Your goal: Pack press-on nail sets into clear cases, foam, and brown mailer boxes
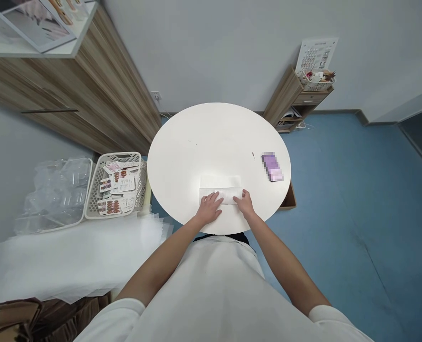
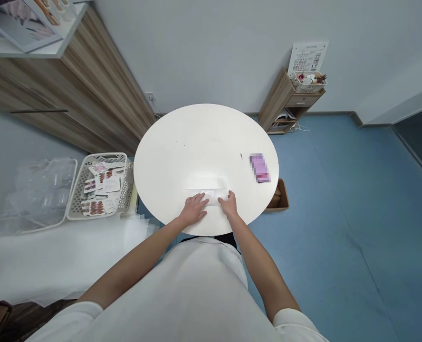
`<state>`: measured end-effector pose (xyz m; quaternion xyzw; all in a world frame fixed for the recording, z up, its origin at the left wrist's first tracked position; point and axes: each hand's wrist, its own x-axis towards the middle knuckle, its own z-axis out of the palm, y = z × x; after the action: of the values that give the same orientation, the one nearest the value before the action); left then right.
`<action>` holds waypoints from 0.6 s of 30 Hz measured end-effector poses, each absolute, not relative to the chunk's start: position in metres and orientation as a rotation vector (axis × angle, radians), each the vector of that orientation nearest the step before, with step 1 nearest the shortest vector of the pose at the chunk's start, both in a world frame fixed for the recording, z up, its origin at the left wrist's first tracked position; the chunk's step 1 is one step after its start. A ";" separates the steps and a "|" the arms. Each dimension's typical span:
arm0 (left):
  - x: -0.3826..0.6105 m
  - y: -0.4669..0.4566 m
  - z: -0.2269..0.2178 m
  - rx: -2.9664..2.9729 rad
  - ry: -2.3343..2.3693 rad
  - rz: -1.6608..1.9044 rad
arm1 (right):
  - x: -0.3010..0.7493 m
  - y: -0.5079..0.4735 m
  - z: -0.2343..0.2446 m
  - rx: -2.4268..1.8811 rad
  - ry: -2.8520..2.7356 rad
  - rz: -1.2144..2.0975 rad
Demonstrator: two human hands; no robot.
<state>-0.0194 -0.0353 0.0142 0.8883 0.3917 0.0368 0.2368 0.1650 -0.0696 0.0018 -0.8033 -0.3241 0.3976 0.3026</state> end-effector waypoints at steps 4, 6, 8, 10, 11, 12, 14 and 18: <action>-0.020 -0.036 0.010 2.485 1.075 0.038 | 0.170 -0.051 0.008 -2.184 -0.816 1.159; -0.021 -0.036 0.010 2.491 1.097 0.024 | 0.172 -0.048 0.010 -2.163 -0.882 1.247; -0.022 -0.037 0.010 2.476 1.133 0.020 | 0.172 -0.048 0.012 -2.116 -0.933 1.290; -0.023 -0.038 0.010 2.455 1.152 0.017 | 0.169 -0.049 0.012 -2.089 -0.938 1.255; -0.023 -0.039 0.009 2.445 1.153 0.017 | 0.168 -0.050 0.012 -2.088 -0.930 1.221; -0.023 -0.039 0.009 2.438 1.151 0.017 | 0.167 -0.051 0.011 -2.096 -0.919 1.186; -0.023 -0.041 0.007 2.425 1.146 0.022 | 0.166 -0.052 0.011 -2.121 -0.904 1.142; -0.019 -0.045 0.006 2.393 1.123 0.033 | 0.170 -0.054 0.011 -2.128 -0.947 1.103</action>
<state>-0.0186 -0.0448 0.0059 0.8773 0.4116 0.0122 0.2466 0.1705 -0.0543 0.0111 -0.7931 -0.3531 0.4109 0.2786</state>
